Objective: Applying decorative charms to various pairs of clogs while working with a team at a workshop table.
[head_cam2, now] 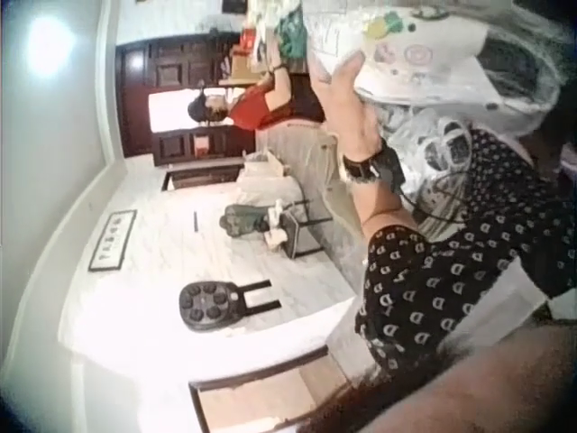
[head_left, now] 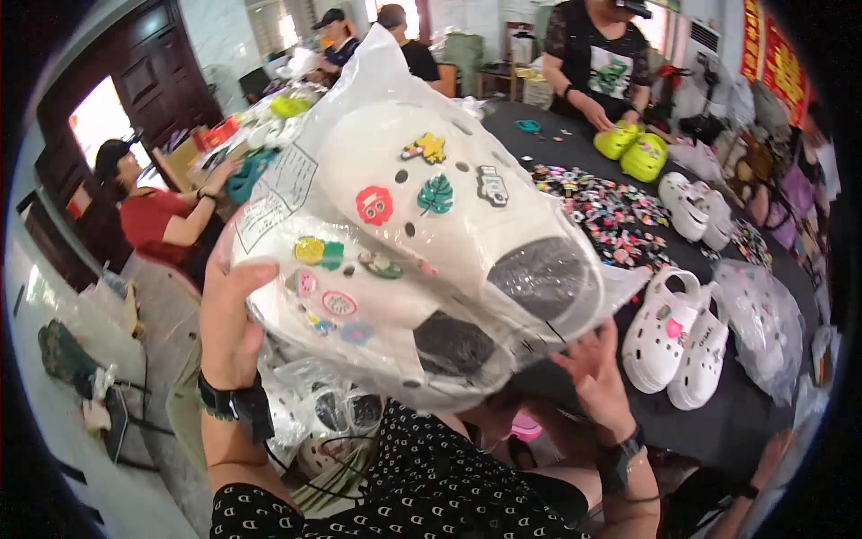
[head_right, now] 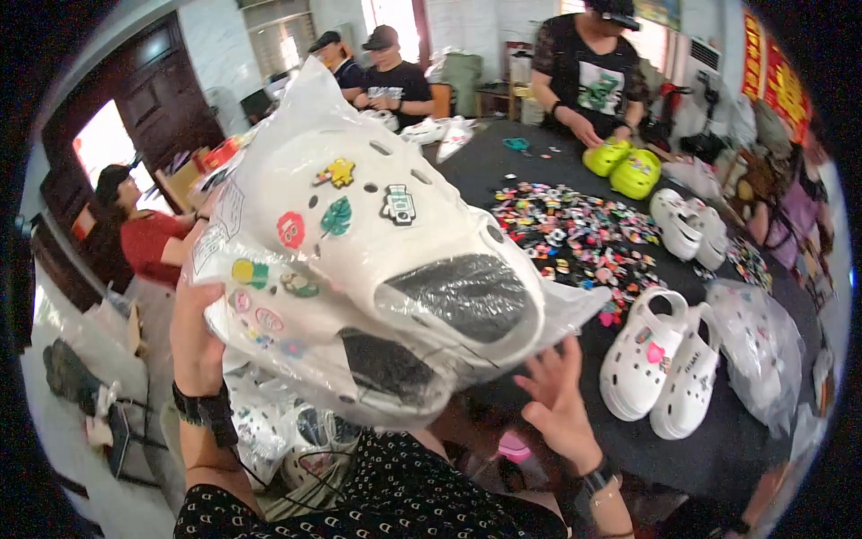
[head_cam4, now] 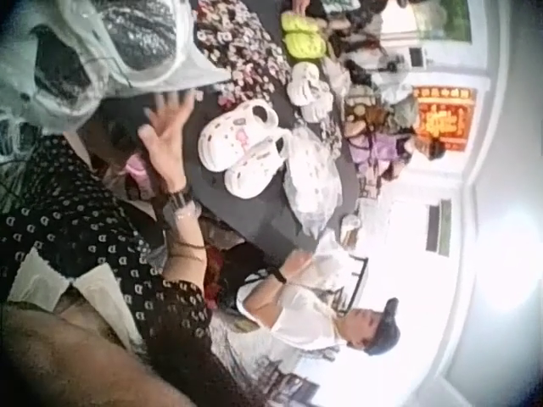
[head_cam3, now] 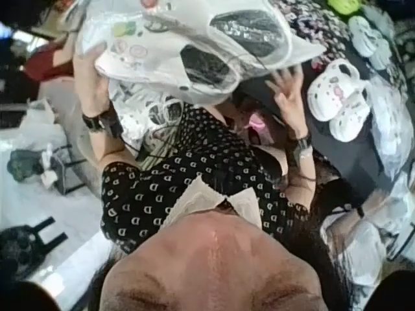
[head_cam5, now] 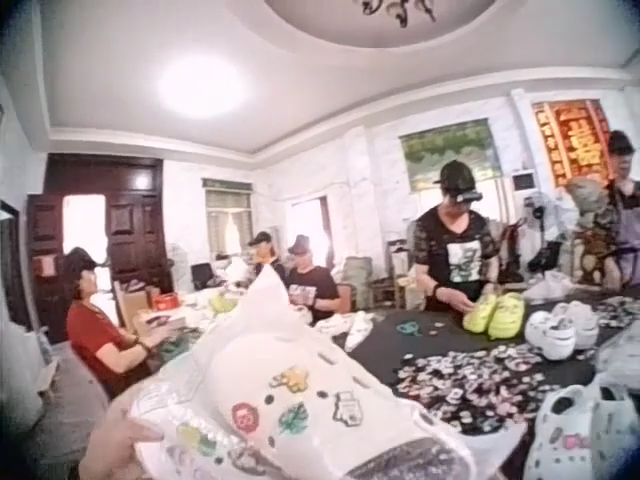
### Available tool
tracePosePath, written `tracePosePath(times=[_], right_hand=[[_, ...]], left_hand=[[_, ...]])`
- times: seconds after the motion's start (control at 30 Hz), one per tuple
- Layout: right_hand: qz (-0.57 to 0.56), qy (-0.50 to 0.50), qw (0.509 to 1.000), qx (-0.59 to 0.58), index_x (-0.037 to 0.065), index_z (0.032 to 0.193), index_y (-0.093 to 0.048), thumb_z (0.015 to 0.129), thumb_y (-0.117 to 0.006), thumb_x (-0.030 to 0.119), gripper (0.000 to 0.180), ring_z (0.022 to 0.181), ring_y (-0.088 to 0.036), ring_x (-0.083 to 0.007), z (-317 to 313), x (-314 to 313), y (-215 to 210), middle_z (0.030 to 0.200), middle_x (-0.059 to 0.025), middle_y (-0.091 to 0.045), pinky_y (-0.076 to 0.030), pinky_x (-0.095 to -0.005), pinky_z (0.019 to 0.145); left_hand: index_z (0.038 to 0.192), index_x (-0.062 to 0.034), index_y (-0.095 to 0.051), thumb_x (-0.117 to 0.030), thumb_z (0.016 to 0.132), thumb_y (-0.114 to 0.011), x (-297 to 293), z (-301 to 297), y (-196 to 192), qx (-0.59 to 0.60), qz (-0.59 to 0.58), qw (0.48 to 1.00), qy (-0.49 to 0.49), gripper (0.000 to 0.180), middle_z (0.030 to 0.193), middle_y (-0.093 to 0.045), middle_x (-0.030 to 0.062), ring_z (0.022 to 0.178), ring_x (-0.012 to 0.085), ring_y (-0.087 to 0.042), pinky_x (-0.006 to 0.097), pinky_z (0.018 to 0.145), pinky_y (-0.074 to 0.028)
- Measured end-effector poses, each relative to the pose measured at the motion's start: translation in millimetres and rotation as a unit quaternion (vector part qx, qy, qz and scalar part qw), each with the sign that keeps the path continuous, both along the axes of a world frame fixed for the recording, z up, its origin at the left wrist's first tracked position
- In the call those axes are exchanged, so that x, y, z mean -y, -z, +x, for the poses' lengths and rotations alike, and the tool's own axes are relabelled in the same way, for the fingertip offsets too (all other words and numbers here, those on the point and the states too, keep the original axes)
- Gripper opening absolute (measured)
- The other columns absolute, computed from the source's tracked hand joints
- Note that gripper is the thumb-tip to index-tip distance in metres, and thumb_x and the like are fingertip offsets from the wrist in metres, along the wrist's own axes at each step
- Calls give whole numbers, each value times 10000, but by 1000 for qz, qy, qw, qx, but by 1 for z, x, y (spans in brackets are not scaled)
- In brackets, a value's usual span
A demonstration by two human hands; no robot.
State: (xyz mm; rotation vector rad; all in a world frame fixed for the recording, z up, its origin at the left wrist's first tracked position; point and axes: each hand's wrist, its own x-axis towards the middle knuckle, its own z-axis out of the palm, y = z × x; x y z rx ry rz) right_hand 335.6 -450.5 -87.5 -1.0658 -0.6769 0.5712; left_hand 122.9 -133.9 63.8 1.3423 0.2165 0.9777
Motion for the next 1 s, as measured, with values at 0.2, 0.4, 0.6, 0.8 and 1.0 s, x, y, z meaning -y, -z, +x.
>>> tracePosePath(times=[0.2, 0.4, 0.6, 0.8, 1.0], right_hand=[[66, -56, 978, -190, 8, 1458, -323, 813, -779, 415, 888, 1306, -468, -297, -7, 5, 15, 1426, -151, -459, -408, -446, 1088], [21, 48, 959, -280, -33, 1383, -423, 956, -618, 154, 505, 1062, -639, -203, 0, 21, -18, 1264, -139, -600, -558, -335, 901], [43, 178, 958, -221, -25, 1266, -545, 952, -592, 189, 383, 990, -657, -179, 18, 66, -65, 1155, -108, -649, -542, -318, 844], [144, 419, 896, -23, 7, 1331, -513, 1034, -449, 278, 407, 1107, -614, -202, 76, 143, -102, 1239, -99, -624, -492, -355, 974], [132, 539, 831, 36, -11, 1249, -542, 1005, -500, 276, 380, 1084, -619, -252, 190, 235, -105, 1165, -110, -642, -553, -430, 843]], left_hand=[[1357, 39, -469, -24, 781, -579, 42, 52, 27, -83, -87, 988, 98, 590, 1243, -616, 136, 1114, 231, -621, 338, 972, -489], [1344, -7, -490, -232, 951, -569, 49, 86, 85, -150, -143, 953, 223, 459, 1271, -600, 122, 1168, 248, -586, 383, 992, -478], [1502, -20, -267, -288, 936, -591, 86, 110, 76, -31, -157, 951, 265, 705, 1440, -434, 160, 1254, 299, -526, 418, 1047, -451], [1420, 13, -402, -263, 1001, -545, 87, 125, 71, -135, -10, 942, 308, 522, 1333, -520, 205, 1093, 296, -631, 378, 893, -537], [1204, 43, -569, -98, 982, -547, 43, 102, 112, -195, -43, 957, 213, 264, 1141, -644, 165, 897, 216, -691, 289, 783, -540]])
